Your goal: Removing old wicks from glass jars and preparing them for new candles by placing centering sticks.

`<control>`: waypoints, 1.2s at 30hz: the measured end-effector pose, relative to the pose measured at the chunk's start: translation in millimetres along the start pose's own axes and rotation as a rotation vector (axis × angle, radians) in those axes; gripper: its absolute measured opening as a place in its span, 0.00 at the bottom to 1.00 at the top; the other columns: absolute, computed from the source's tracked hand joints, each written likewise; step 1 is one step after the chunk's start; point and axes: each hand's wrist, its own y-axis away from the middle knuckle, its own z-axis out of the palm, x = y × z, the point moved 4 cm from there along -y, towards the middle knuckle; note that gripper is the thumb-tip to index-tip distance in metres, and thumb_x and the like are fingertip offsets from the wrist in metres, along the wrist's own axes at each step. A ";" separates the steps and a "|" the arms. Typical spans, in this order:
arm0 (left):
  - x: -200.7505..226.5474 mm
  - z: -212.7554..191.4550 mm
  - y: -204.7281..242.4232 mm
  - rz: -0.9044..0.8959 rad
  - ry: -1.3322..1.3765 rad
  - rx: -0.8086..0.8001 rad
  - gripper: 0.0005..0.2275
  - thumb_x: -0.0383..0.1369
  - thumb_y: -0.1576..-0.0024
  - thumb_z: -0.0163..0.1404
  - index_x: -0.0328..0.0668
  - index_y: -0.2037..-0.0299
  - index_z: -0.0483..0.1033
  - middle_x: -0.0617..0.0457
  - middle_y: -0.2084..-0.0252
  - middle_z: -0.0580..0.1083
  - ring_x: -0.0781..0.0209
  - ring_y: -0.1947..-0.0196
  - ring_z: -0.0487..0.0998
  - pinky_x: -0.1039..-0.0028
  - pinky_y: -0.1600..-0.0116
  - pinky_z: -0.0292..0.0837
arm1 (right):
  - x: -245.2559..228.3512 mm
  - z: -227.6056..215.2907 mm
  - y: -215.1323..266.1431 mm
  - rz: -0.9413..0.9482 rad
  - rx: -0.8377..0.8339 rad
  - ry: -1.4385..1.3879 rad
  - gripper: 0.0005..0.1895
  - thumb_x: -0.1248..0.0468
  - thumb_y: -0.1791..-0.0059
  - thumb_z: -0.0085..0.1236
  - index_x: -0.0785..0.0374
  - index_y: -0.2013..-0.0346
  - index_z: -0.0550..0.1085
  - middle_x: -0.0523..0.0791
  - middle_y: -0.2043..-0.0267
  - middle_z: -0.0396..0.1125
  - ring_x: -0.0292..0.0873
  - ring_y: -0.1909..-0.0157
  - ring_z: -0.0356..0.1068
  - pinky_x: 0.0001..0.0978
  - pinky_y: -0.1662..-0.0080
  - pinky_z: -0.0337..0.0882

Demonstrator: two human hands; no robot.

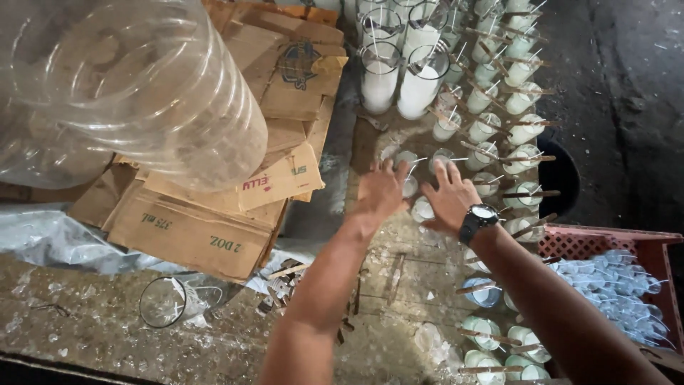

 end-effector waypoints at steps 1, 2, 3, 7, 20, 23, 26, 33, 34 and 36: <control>-2.8 14.4 -6.8 0.001 -0.002 0.003 0.35 0.50 0.61 0.54 0.48 0.45 0.52 0.40 0.51 0.60 0.39 0.50 0.63 0.57 0.55 0.67 | 2.6 9.6 -6.0 0.002 0.004 0.001 0.38 0.44 0.71 0.62 0.52 0.53 0.61 0.55 0.40 0.41 0.61 0.39 0.44 0.43 0.54 0.64; -4.9 28.1 -12.4 0.003 -0.013 0.046 0.36 0.49 0.61 0.54 0.46 0.44 0.52 0.40 0.50 0.61 0.41 0.50 0.63 0.59 0.53 0.65 | 4.5 19.0 -10.5 -0.002 0.031 0.000 0.38 0.42 0.72 0.61 0.53 0.54 0.62 0.54 0.40 0.40 0.61 0.39 0.44 0.43 0.55 0.65; -6.8 41.9 -17.9 0.005 -0.024 0.088 0.37 0.49 0.61 0.55 0.44 0.44 0.52 0.40 0.49 0.61 0.43 0.49 0.63 0.60 0.50 0.63 | 6.4 28.4 -14.9 -0.005 0.059 -0.001 0.39 0.40 0.74 0.60 0.53 0.55 0.62 0.53 0.40 0.40 0.60 0.39 0.44 0.42 0.56 0.67; -7.2 60.3 -16.3 -0.108 0.186 0.102 0.37 0.46 0.60 0.55 0.37 0.44 0.50 0.37 0.48 0.60 0.40 0.49 0.63 0.59 0.51 0.63 | 8.0 38.3 -20.1 -0.020 0.161 -0.071 0.37 0.42 0.76 0.61 0.55 0.58 0.65 0.53 0.46 0.47 0.58 0.44 0.52 0.41 0.59 0.70; -3.6 24.4 131.1 -0.260 0.417 0.816 0.26 0.44 0.62 0.50 0.36 0.56 0.62 0.40 0.68 0.67 0.43 0.72 0.73 0.62 0.71 0.71 | -1.6 40.2 0.0 -0.115 0.646 -0.171 0.27 0.44 0.67 0.53 0.59 0.65 0.67 0.50 0.55 0.54 0.52 0.55 0.61 0.38 0.67 0.71; 11.6 33.3 170.4 -0.102 0.440 0.976 0.28 0.43 0.58 0.49 0.28 0.53 0.58 0.35 0.63 0.66 0.37 0.66 0.70 0.59 0.68 0.70 | -4.5 37.7 -2.9 -0.177 0.759 -0.118 0.28 0.42 0.66 0.49 0.60 0.65 0.67 0.50 0.57 0.55 0.50 0.58 0.61 0.36 0.70 0.69; 24.1 38.0 205.8 -0.209 0.512 0.914 0.28 0.43 0.57 0.52 0.31 0.53 0.59 0.38 0.61 0.67 0.39 0.63 0.70 0.60 0.65 0.70 | -11.5 21.8 -0.3 -0.205 0.799 -0.100 0.20 0.49 0.64 0.50 0.61 0.68 0.67 0.48 0.59 0.55 0.49 0.60 0.61 0.35 0.73 0.68; 25.6 57.2 269.3 -0.608 0.730 0.521 0.28 0.46 0.65 0.56 0.46 0.54 0.64 0.45 0.59 0.69 0.44 0.61 0.72 0.59 0.59 0.69 | 11.4 53.6 -43.8 -0.204 0.356 0.000 0.29 0.39 0.64 0.47 0.52 0.56 0.68 0.43 0.53 0.56 0.46 0.53 0.62 0.35 0.63 0.71; 25.2 62.0 277.2 -0.607 0.740 0.514 0.28 0.46 0.65 0.56 0.46 0.54 0.64 0.45 0.59 0.69 0.44 0.61 0.72 0.59 0.59 0.69 | 13.1 44.8 -39.8 -0.201 0.345 0.004 0.29 0.39 0.64 0.47 0.52 0.56 0.68 0.43 0.53 0.56 0.46 0.53 0.62 0.35 0.63 0.71; 24.2 69.2 290.5 -0.547 0.724 0.592 0.26 0.47 0.61 0.53 0.41 0.56 0.64 0.49 0.60 0.69 0.51 0.61 0.70 0.63 0.63 0.66 | 18.2 32.6 -37.1 -0.195 0.097 -0.154 0.30 0.45 0.64 0.50 0.46 0.49 0.63 0.43 0.47 0.55 0.50 0.44 0.54 0.46 0.51 0.62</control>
